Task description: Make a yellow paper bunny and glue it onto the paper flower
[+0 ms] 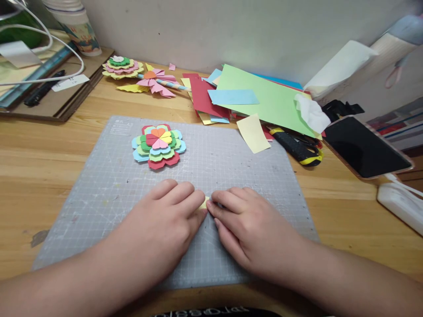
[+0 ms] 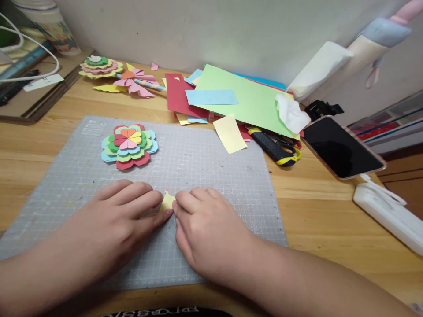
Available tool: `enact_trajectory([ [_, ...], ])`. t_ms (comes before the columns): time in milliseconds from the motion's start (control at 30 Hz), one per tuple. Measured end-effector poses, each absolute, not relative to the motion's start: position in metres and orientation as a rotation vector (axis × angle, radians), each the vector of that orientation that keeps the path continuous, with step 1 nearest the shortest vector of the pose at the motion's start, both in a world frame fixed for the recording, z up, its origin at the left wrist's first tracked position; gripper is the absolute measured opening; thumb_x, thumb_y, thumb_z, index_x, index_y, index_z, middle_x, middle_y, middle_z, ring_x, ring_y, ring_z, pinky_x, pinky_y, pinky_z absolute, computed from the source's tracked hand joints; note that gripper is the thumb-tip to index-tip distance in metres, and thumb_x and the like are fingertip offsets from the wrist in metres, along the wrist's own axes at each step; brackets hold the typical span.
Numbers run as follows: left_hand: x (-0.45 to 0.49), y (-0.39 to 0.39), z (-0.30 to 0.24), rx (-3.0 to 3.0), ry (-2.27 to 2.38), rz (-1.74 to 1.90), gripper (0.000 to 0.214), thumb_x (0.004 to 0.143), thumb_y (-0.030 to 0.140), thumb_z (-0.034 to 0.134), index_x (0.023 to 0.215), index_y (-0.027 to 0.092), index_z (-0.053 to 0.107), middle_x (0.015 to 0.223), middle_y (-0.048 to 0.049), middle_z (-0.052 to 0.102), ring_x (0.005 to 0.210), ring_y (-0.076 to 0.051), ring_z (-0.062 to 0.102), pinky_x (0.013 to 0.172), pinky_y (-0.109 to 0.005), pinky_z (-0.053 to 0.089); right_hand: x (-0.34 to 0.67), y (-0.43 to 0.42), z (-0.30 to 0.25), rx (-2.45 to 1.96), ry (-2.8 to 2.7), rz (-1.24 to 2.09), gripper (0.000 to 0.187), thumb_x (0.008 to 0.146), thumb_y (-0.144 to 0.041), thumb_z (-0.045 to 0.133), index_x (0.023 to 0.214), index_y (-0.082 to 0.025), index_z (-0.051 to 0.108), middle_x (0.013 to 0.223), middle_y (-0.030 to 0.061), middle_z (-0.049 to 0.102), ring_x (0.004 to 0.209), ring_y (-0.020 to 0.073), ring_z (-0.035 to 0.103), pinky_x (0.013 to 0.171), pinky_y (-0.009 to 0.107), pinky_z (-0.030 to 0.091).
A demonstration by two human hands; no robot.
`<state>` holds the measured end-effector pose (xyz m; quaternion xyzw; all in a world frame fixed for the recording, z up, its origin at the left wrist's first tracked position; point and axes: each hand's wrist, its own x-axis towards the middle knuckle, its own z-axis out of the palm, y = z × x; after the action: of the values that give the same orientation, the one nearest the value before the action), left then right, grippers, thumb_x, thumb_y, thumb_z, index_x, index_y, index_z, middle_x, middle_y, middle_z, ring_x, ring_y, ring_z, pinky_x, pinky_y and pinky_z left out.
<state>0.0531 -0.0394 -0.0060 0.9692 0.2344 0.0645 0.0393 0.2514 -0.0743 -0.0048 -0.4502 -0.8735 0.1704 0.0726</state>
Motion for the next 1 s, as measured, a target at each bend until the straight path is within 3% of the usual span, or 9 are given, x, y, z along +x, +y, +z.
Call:
enact_trajectory([
  [233, 0.052, -0.044, -0.004, 3.004, 0.752, 0.169, 0.002, 0.078, 0.018, 0.067, 0.078, 0.018, 0.069, 0.077, -0.0022, 0.058, 0.077, -0.023, 0.049, 0.073, -0.039, 0.034, 0.250, -0.074, -0.005, -1.371, -2.631, 0.538, 0.029, 0.093, -0.017, 0.040, 0.100, -0.010, 0.067, 0.097, 0.0114, 0.063, 0.082, 0.0235, 0.051, 0.073, 0.040, 0.042],
  [400, 0.048, -0.045, 0.006, 2.935, 0.801, 0.017, 0.012, 0.073, 0.019, 0.071, 0.085, 0.019, 0.071, 0.080, -0.0033, 0.061, 0.075, -0.022, 0.051, 0.075, -0.040, 0.038, 0.251, -0.074, -0.005, -1.374, -2.630, 0.530, 0.029, 0.093, -0.017, 0.041, 0.104, -0.010, 0.067, 0.097, 0.0108, 0.063, 0.083, 0.0229, 0.051, 0.073, 0.039, 0.041],
  [500, 0.048, -0.042, 0.007, 2.849, 0.846, 0.062, 0.006, 0.076, 0.017, 0.065, 0.073, 0.020, 0.068, 0.074, -0.0026, 0.058, 0.072, -0.022, 0.049, 0.071, -0.041, 0.039, 0.251, -0.074, -0.005, -1.355, -2.625, 0.520, 0.028, 0.093, -0.017, 0.041, 0.100, -0.010, 0.068, 0.097, 0.0110, 0.063, 0.082, 0.0229, 0.051, 0.072, 0.039, 0.041],
  [600, 0.051, -0.038, 0.003, 2.700, 0.976, 0.161, 0.024, 0.081, 0.014, 0.054, 0.059, 0.020, 0.058, 0.068, -0.0024, 0.053, 0.071, -0.022, 0.048, 0.071, -0.042, 0.039, 0.252, -0.074, -0.007, -1.333, -2.611, 0.516, 0.026, 0.092, -0.016, 0.042, 0.095, -0.010, 0.067, 0.097, 0.0114, 0.064, 0.082, 0.0231, 0.052, 0.072, 0.039, 0.041],
  [700, 0.053, -0.035, -0.005, 2.528, 1.121, 0.179, 0.017, 0.083, 0.016, 0.049, 0.071, 0.019, 0.060, 0.078, -0.0035, 0.054, 0.078, -0.023, 0.050, 0.074, -0.043, 0.041, 0.252, -0.074, -0.009, -1.305, -2.583, 0.504, 0.024, 0.092, -0.016, 0.043, 0.091, -0.010, 0.067, 0.095, 0.0119, 0.064, 0.083, 0.0234, 0.053, 0.073, 0.039, 0.041],
  [800, 0.053, -0.035, -0.011, 2.440, 1.181, 0.186, 0.008, 0.082, 0.025, 0.056, 0.082, 0.019, 0.060, 0.087, -0.0046, 0.055, 0.085, -0.025, 0.051, 0.077, -0.045, 0.041, 0.252, -0.073, -0.011, -1.291, -2.541, 0.497, 0.025, 0.092, -0.016, 0.044, 0.094, -0.010, 0.068, 0.094, 0.0115, 0.065, 0.082, 0.0232, 0.054, 0.074, 0.039, 0.041],
  [1000, 0.054, -0.038, -0.015, 2.373, 1.162, 0.131, 0.014, 0.082, 0.024, 0.055, 0.069, 0.020, 0.057, 0.084, -0.0039, 0.052, 0.083, -0.025, 0.048, 0.074, -0.044, 0.038, 0.253, -0.071, -0.013, -1.290, -2.509, 0.469, 0.025, 0.093, -0.018, 0.046, 0.096, -0.011, 0.070, 0.093, 0.0106, 0.066, 0.083, 0.0231, 0.056, 0.074, 0.038, 0.040],
])
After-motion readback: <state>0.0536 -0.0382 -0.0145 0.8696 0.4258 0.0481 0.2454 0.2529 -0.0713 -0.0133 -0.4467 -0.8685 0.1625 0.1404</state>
